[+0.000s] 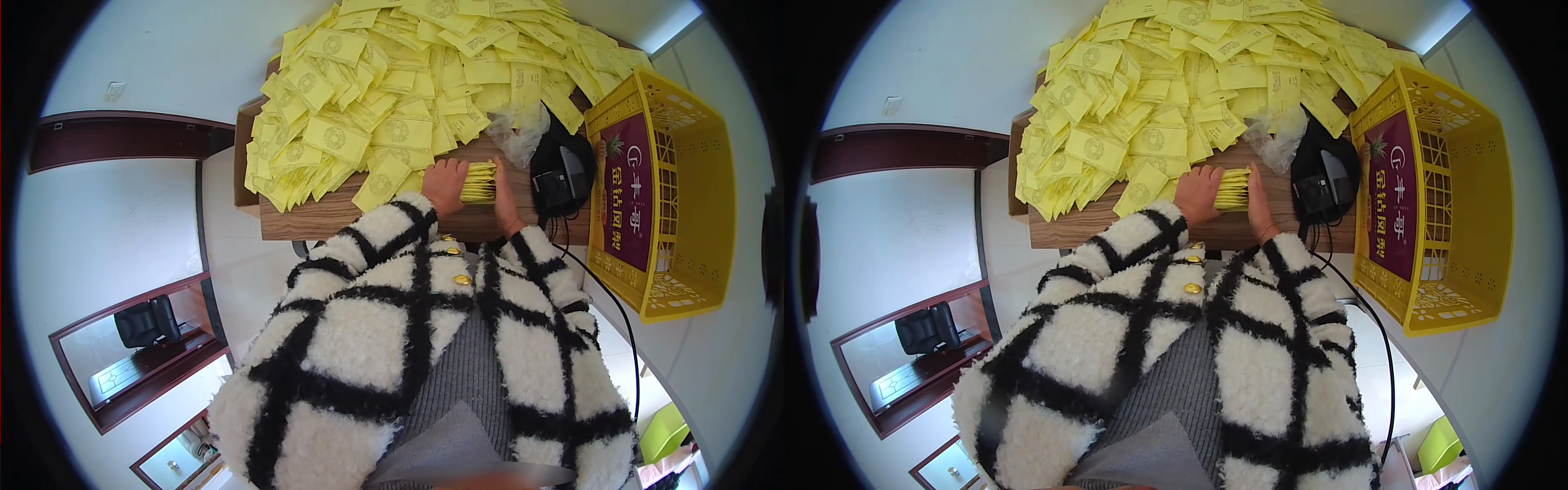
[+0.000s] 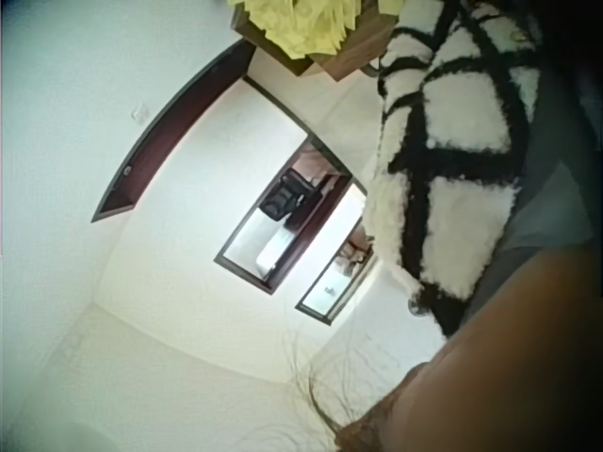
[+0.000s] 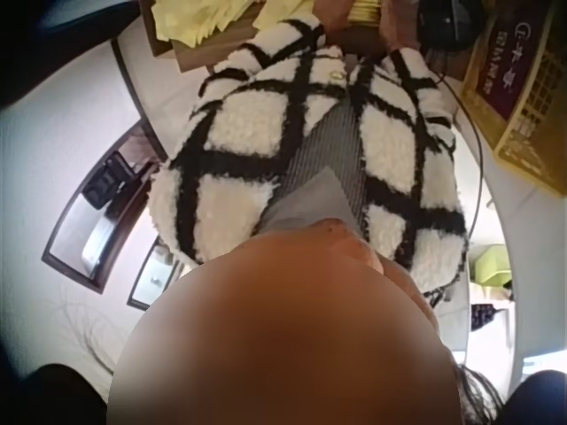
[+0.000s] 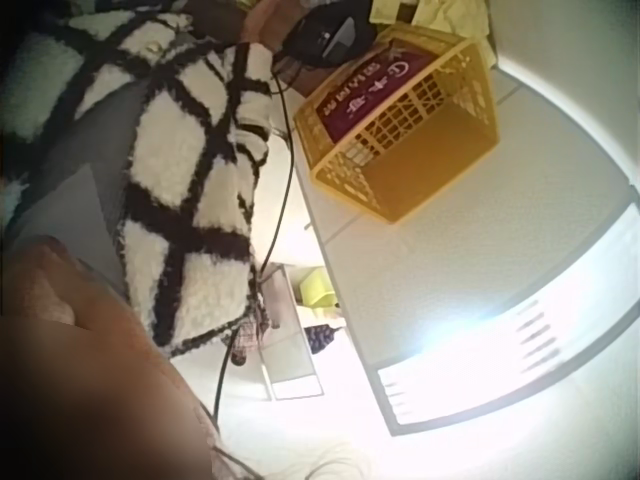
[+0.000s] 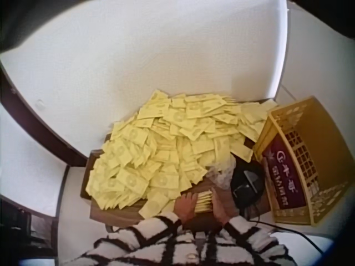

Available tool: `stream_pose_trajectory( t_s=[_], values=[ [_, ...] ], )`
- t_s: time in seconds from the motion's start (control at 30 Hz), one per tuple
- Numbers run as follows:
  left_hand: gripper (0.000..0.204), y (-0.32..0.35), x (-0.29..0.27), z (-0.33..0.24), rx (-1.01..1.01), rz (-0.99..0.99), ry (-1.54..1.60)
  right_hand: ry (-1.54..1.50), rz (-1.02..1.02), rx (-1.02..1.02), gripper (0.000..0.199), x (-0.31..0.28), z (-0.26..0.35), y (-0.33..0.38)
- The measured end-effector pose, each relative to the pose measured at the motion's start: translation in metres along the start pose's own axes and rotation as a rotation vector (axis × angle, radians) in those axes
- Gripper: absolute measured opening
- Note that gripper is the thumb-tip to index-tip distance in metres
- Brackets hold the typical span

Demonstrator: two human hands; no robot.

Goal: Sorting and stacking yellow envelopes into a plastic crate.

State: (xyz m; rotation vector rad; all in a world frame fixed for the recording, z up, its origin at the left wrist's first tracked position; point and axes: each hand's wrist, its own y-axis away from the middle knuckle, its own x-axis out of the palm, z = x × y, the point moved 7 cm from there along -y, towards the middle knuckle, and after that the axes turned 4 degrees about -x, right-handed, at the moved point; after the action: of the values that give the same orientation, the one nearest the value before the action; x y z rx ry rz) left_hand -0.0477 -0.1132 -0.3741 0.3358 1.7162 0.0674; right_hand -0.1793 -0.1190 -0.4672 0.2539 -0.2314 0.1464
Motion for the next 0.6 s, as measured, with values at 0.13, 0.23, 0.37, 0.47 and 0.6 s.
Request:
stream_pose_trajectory(
  t_s=[0.13, 0.23, 0.37, 0.47, 0.6],
  values=[
    [0.072, -0.002, 0.000, 0.001, 0.005, -0.005, 0.005, -0.034, 0.010, 0.000, 0.057, -0.006, -0.006, -0.001],
    [0.068, -0.008, 0.007, 0.010, 0.011, 0.013, 0.040, -0.035, 0.000, 0.007, 0.057, -0.005, -0.003, -0.001],
    [0.064, -0.009, 0.002, 0.008, 0.031, -0.014, 0.108, -0.019, -0.013, -0.002, 0.058, -0.010, -0.002, 0.000],
    [0.063, -0.005, 0.002, 0.004, 0.032, -0.011, 0.085, -0.016, -0.013, -0.010, 0.059, -0.009, 0.000, 0.002],
    [0.064, -0.005, -0.001, 0.000, 0.028, -0.024, 0.031, 0.024, 0.023, -0.029, 0.057, -0.004, 0.000, 0.001]
  ],
)
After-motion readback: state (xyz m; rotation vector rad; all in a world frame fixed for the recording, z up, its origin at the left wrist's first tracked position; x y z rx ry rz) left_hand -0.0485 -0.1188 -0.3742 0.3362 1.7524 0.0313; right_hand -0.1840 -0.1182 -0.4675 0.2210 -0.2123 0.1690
